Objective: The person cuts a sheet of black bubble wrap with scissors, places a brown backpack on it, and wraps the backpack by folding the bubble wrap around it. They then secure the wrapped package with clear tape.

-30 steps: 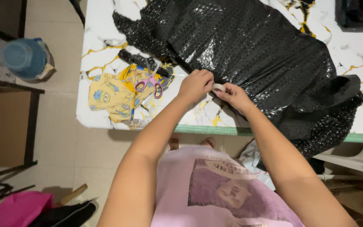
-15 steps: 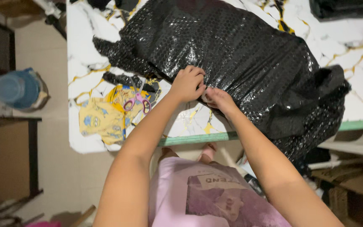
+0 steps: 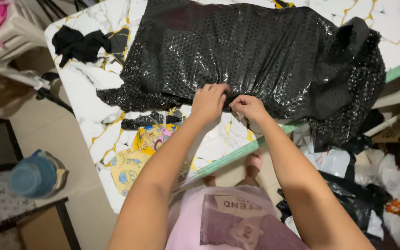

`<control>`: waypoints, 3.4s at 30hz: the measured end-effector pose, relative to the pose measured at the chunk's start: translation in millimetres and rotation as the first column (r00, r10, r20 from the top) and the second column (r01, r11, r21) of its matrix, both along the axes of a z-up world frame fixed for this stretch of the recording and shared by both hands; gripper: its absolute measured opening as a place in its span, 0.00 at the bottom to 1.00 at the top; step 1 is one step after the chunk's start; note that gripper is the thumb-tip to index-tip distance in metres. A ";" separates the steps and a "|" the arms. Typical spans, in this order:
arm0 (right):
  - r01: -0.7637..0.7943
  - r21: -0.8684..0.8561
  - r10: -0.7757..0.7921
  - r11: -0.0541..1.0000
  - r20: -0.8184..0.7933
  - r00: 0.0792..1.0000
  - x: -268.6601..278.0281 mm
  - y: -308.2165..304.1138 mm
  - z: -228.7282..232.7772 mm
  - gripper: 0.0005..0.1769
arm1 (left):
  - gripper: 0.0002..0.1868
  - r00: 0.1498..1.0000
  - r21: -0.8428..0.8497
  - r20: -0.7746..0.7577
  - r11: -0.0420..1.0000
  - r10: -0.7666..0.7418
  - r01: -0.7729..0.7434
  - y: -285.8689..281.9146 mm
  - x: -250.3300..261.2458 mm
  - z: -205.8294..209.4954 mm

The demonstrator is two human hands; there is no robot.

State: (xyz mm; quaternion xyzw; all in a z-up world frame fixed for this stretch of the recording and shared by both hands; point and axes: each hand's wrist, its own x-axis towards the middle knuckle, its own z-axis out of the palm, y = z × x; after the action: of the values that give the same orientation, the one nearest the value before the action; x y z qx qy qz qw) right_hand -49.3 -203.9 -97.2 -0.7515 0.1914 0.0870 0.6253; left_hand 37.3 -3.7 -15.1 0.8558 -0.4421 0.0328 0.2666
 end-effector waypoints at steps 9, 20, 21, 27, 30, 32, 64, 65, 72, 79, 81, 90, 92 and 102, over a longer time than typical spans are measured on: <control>0.263 0.091 -0.271 0.961 0.093 0.958 -29.0 35.2 -2.5 0.11 | 0.38 0.959 0.137 0.131 0.963 -0.251 0.233 -25.6 25.6 -9.3; 0.628 0.453 -0.602 0.633 -0.223 0.767 -55.1 83.1 16.4 0.05 | 0.50 0.963 0.212 0.104 0.952 -0.248 0.222 -18.8 26.7 -29.3; 0.625 0.447 -0.604 0.640 -0.210 0.769 -44.9 82.4 15.5 0.06 | 0.51 0.964 0.210 0.100 0.952 -0.246 0.222 -18.9 25.5 -28.9; 0.715 0.071 -0.695 0.695 -0.189 0.694 -3.8 77.6 3.6 0.08 | 0.53 0.973 0.192 0.064 0.960 -0.221 0.205 -15.5 23.5 -24.6; 0.624 0.136 -0.607 0.770 -0.146 0.781 -1.6 74.2 1.0 0.08 | 0.52 0.975 0.154 0.060 0.967 -0.214 0.203 -13.4 23.9 -25.3; 0.601 0.253 -0.565 0.758 -0.206 0.799 -2.7 70.5 5.2 0.07 | 0.51 0.974 0.150 0.072 0.968 -0.213 0.201 -12.2 23.2 -25.7; 0.342 -0.611 -0.181 0.714 0.311 0.933 -11.4 63.1 40.1 0.07 | 0.52 0.973 0.177 0.082 0.964 -0.216 0.199 -20.1 29.1 -42.3; 0.317 -0.640 -0.176 0.700 0.275 0.945 -8.7 59.2 39.7 0.07 | 0.51 0.974 0.162 0.078 0.966 -0.214 0.200 -21.0 28.8 -42.5; 0.134 -0.655 -0.323 0.744 -0.178 0.929 21.1 42.8 48.1 0.16 | 0.52 0.979 0.184 0.050 0.965 -0.197 0.185 -20.3 28.3 -40.1; 0.266 -0.387 -0.395 0.883 -0.306 0.866 28.6 42.3 69.1 0.10 | 0.53 0.983 0.162 0.037 0.972 -0.180 0.172 -20.8 27.1 -39.2; 0.376 -0.319 -0.469 0.870 -0.300 0.830 26.9 49.4 70.0 0.11 | 0.52 0.984 0.152 0.029 0.973 -0.178 0.172 -18.4 26.7 -39.6; 0.246 -0.474 -0.460 0.846 -0.414 0.785 20.8 44.2 80.6 0.19 | 0.52 0.980 0.131 0.013 0.972 -0.199 0.196 -17.4 26.3 -32.1; 0.095 -0.556 -0.406 0.826 -0.468 0.785 21.4 40.0 82.3 0.28 | 0.51 0.980 0.121 0.009 0.973 -0.200 0.198 -17.8 26.6 -30.1; 0.461 -0.471 -0.454 0.752 0.138 0.880 -31.6 65.0 44.3 0.22 | 0.50 0.975 0.151 -0.001 0.964 -0.222 0.220 -17.6 30.0 -26.5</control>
State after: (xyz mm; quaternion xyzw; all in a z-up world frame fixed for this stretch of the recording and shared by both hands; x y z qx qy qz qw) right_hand -80.9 -138.9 -52.9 -0.8158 0.3804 -0.1256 0.4172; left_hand 67.3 -21.3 -41.6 0.8186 -0.5380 -0.0238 0.1999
